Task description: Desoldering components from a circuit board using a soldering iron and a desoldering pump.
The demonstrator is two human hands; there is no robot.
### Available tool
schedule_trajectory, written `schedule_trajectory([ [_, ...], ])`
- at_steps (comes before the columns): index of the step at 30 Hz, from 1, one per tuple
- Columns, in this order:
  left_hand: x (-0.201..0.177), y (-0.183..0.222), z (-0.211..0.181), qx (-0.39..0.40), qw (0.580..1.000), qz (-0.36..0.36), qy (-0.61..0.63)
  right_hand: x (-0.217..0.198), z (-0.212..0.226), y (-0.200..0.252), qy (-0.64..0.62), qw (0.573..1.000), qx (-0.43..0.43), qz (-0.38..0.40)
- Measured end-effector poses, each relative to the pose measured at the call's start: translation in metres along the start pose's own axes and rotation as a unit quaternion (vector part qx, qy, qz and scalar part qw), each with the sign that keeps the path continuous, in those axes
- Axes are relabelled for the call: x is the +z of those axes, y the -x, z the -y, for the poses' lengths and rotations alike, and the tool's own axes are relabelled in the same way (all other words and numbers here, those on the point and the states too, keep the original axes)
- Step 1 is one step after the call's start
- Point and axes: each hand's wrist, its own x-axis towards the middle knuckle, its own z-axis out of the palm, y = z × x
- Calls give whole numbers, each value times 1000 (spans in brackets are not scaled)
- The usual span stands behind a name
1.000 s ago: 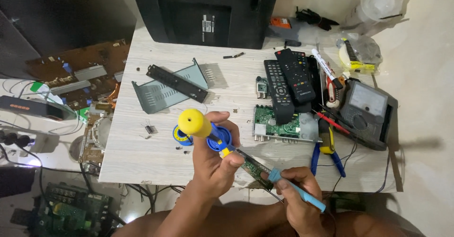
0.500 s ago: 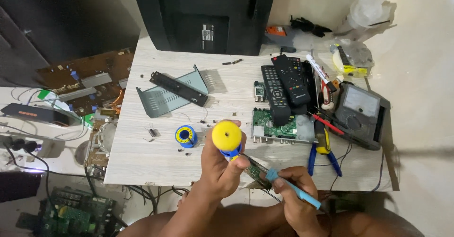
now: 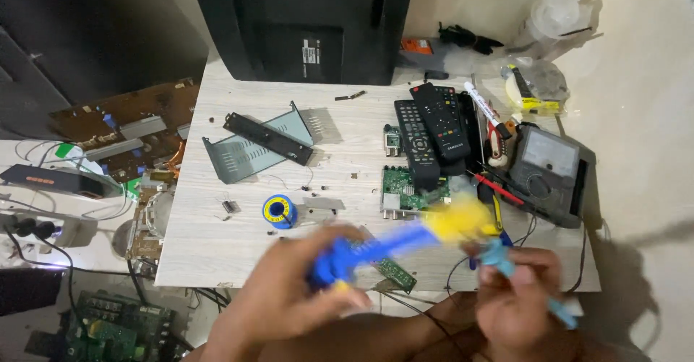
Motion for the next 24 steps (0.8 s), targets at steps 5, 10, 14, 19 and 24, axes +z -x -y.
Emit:
schedule_trajectory([
  [5, 32, -9, -28, -255, 894, 310, -199, -1, 22, -8, 29, 997, 16, 65],
  [10, 88, -8, 3, -112, 918, 303, -232, -2, 1, 4, -21, 994, 92, 61],
  [14, 104, -10, 6, -75, 907, 341, -236, 28, 0, 12, -45, 986, 83, 138],
  [19, 108, -5, 7, -25, 920, 268, -285, 17, -6, 16, 96, 992, 50, 65],
  [24, 41, 2, -16, -163, 945, 174, -222, -28, -11, -1, 19, 997, 7, -75],
])
